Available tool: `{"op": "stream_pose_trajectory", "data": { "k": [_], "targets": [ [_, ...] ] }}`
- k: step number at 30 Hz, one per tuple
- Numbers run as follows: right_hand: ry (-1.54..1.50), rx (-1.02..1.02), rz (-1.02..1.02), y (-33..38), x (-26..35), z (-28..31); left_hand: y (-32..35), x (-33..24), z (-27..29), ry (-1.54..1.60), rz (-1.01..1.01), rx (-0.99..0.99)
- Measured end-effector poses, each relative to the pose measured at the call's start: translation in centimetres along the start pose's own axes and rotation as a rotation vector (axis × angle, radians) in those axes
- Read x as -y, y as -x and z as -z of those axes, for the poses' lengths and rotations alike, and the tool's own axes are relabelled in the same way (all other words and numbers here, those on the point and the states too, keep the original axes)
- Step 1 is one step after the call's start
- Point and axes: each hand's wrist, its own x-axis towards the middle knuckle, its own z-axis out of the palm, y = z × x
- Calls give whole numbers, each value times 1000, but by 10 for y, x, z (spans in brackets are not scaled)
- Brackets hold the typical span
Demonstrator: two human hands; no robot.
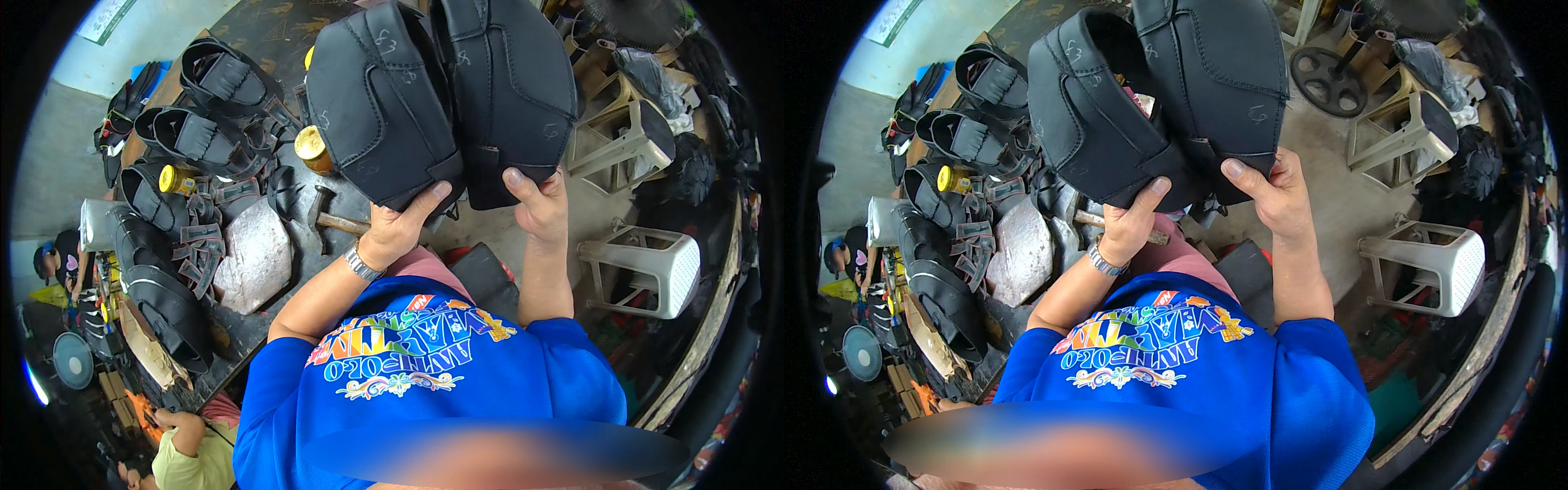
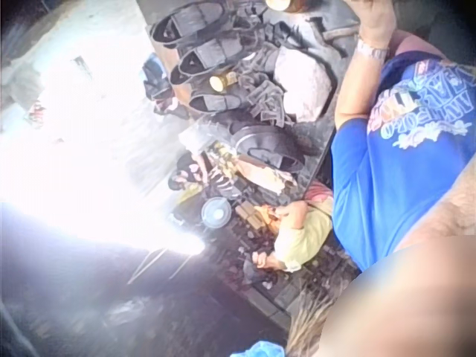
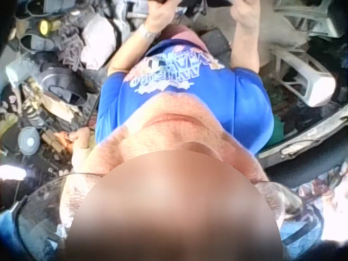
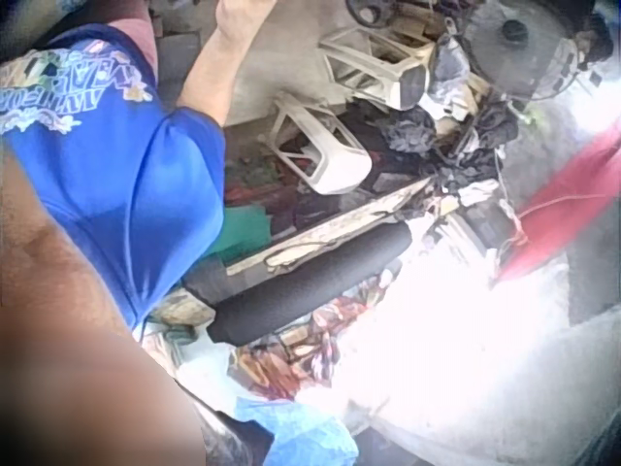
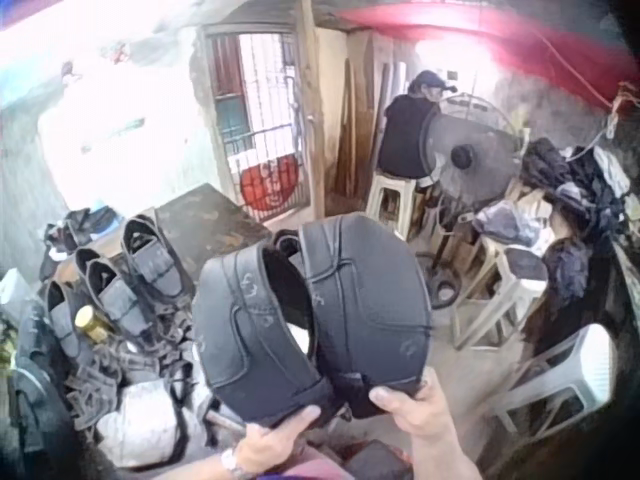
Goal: The person handles a black sandal, opens it to inspect the interior, and compares it with another sandal. They then pick up and examine several small black strap pieces from the table, aligning and fitting them onto the sandal. The person continues to manipulate the straps and sandal components by hand.
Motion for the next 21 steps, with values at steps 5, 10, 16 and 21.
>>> {"op": "stream_pose_trajectory", "data": {
  "k": [5, 10, 16, 21],
  "targets": [
    [4, 43, -12, -1, -2, 6, 3, 4, -4, 22, 1, -21],
    [29, 52, -8, -3, 0, 3, 4, 7, -1, -63, -54, 23],
    [97, 86, -12, -2, 5, 0, 3, 6, 1, -87, -57, 41],
    [138, 72, 5, 1, 5, -3, 0, 1, -6, -93, -47, -54]
  ]
}}
